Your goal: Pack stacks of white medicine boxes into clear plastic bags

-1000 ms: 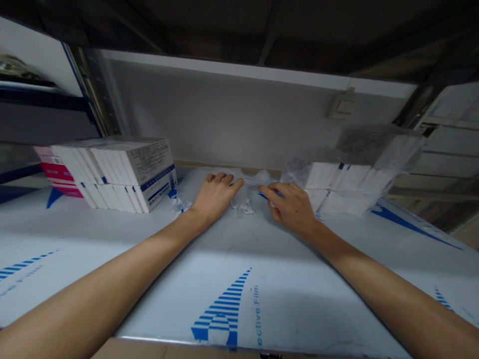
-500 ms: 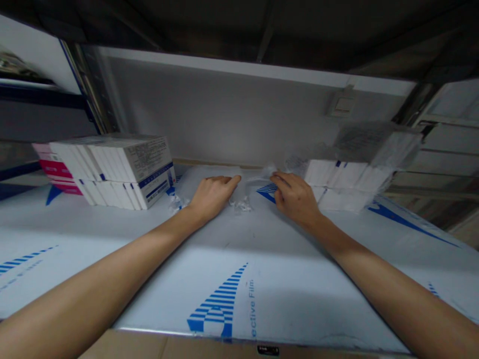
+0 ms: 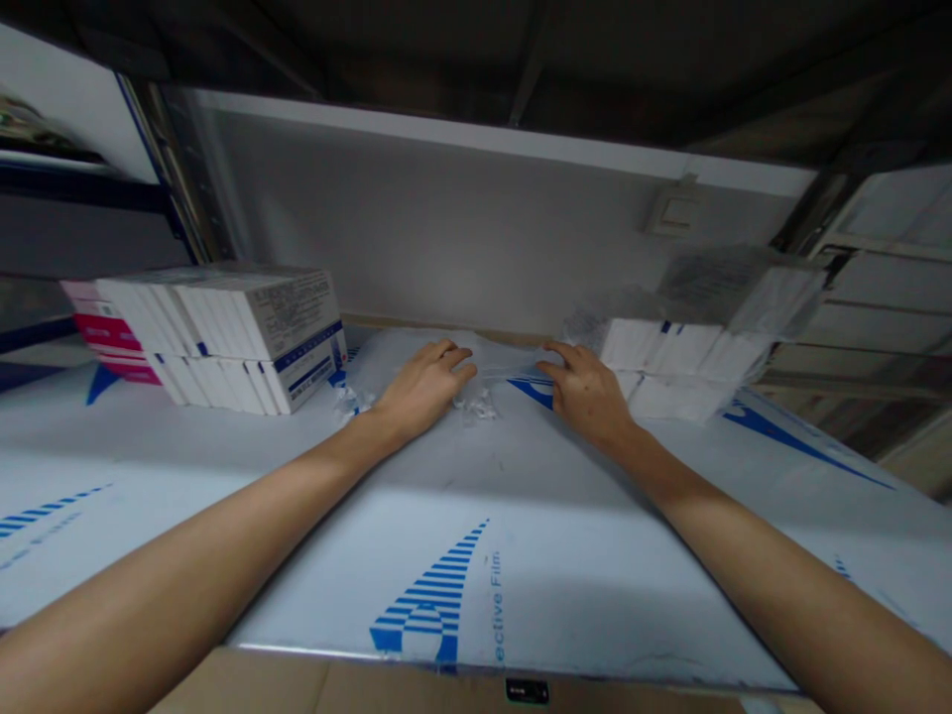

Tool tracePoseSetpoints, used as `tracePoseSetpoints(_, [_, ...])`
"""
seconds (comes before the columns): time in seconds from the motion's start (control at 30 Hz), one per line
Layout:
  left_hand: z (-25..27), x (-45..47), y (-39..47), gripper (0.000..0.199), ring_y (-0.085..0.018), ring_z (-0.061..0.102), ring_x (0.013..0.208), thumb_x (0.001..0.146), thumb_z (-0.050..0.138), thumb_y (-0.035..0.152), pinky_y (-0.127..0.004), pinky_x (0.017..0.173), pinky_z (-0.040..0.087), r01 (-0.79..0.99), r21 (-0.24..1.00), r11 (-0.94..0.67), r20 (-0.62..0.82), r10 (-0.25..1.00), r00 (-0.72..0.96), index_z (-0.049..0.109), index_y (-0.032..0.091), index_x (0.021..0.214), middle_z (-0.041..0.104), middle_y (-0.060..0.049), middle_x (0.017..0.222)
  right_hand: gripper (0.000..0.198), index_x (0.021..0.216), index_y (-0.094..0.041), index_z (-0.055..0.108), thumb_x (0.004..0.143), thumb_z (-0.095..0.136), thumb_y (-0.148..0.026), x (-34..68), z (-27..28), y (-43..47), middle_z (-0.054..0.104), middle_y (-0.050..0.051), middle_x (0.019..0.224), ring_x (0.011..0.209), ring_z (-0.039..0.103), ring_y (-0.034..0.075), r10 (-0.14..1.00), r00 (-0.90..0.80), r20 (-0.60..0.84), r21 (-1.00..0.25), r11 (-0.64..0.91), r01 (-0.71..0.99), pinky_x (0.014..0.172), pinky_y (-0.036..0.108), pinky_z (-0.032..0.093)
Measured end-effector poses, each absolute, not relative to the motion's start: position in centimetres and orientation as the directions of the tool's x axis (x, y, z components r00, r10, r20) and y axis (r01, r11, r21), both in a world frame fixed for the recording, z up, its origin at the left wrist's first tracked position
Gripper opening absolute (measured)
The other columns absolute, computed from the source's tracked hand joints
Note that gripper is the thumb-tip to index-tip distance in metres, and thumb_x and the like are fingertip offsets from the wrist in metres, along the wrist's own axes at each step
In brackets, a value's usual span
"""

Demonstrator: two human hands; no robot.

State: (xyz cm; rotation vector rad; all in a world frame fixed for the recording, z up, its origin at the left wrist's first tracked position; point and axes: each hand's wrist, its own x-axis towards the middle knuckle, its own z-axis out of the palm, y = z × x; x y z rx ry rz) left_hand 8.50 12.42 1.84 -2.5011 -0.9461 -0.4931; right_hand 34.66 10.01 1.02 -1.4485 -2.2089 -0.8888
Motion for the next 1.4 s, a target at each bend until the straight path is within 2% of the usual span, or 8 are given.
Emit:
tracePoseSetpoints(0.17, [1.3,8.9,12.1,0.035,-0.035,0.044,0.142,0.089,0.054,0.003,-0.049,0.111,0.045,0.698,-0.254,-0.67,0.454,0.554,0.697,0.067,0.014,0.12,0.054,-0.018,0.148,0.066,0.145,-0.01,0.053,0.081,0.05,0.003,33.9,1.4,9.3,0.069,0.013,0.133,0.103,0.061,0.029,0.708,-0.409,0.575,0.289,0.291,0.912,0.094,0.041,0.053])
tracePoseSetpoints(0.37, [1.5,9.2,11.9,0.032,-0.029,0.057,0.131,0.091,0.051,0.004,-0.048,0.115,0.041,0.738,-0.216,-0.64,0.397,0.633,0.665,0.069,0.014,0.116,0.07,-0.016,0.125,0.046,0.117,-0.014,0.071,0.081,0.05,0.004,34.2,1.3,9.5,0.071,0.013,0.126,0.108,0.064,0.027,0.664,-0.433,0.61,0.301,0.311,0.902,0.094,0.038,0.054])
tracePoseSetpoints(0.53, [1.9,9.1,11.7,0.03,-0.03,0.064,0.117,0.094,0.047,0.008,-0.045,0.1,0.052,0.79,-0.187,-0.584,0.367,0.704,0.608,0.071,0.012,0.112,0.07,-0.017,0.121,0.03,0.095,-0.013,0.076,0.079,0.055,0.002,34.6,1.1,9.9,0.069,0.017,0.13,0.11,0.066,0.029,0.675,-0.452,0.583,0.318,0.322,0.892,0.094,0.04,0.056])
tracePoseSetpoints(0.7, [2.0,9.1,11.5,0.042,-0.029,0.059,0.123,0.089,0.046,-0.002,-0.04,0.098,0.053,0.82,-0.207,-0.534,0.322,0.754,0.573,0.068,0.013,0.121,0.056,-0.017,0.145,0.034,0.107,-0.011,0.077,0.082,0.056,-0.002,34.6,0.8,10.0,0.068,0.017,0.133,0.11,0.068,0.03,0.735,-0.427,0.526,0.286,0.32,0.903,0.098,0.043,0.056])
tracePoseSetpoints(0.87, [2.3,9.0,11.6,0.041,-0.03,0.056,0.12,0.089,0.043,-0.004,-0.04,0.1,0.049,0.807,-0.22,-0.549,0.307,0.746,0.591,0.07,0.01,0.117,0.069,-0.016,0.122,0.035,0.109,-0.011,0.077,0.087,0.051,-0.004,34.6,0.8,10.1,0.068,0.016,0.135,0.113,0.069,0.027,0.806,-0.39,0.445,0.266,0.297,0.917,0.099,0.038,0.055])
tracePoseSetpoints(1.07, [2.2,9.1,11.5,0.028,-0.034,0.057,0.111,0.095,0.048,0.013,-0.046,0.094,0.05,0.824,-0.214,-0.524,0.453,0.694,0.559,0.075,0.009,0.102,0.067,-0.018,0.11,0.051,0.132,-0.019,0.065,0.086,0.049,-0.006,33.9,1.2,9.2,0.074,0.011,0.123,0.094,0.072,0.024,0.853,-0.348,0.388,0.282,0.25,0.926,0.076,0.035,0.056])
tracePoseSetpoints(1.23, [2.3,9.1,11.3,0.031,-0.031,0.058,0.106,0.096,0.044,0.009,-0.042,0.09,0.05,0.815,-0.233,-0.531,0.468,0.673,0.573,0.075,0.011,0.101,0.063,-0.017,0.11,0.033,0.116,-0.016,0.072,0.093,0.048,-0.015,33.5,1.5,9.0,0.074,0.01,0.104,0.09,0.068,0.023,0.846,-0.36,0.394,0.294,0.255,0.921,0.074,0.032,0.05])
tracePoseSetpoints(1.4, [2.6,9.0,11.0,0.043,-0.031,0.054,0.118,0.092,0.041,0.0,-0.042,0.094,0.05,0.839,-0.197,-0.508,0.458,0.709,0.537,0.072,0.015,0.118,0.058,-0.016,0.128,0.048,0.126,-0.022,0.068,0.089,0.043,-0.004,33.2,2.1,8.7,0.066,0.011,0.129,0.078,0.065,0.019,0.856,-0.361,0.37,0.321,0.246,0.914,0.067,0.031,0.048])
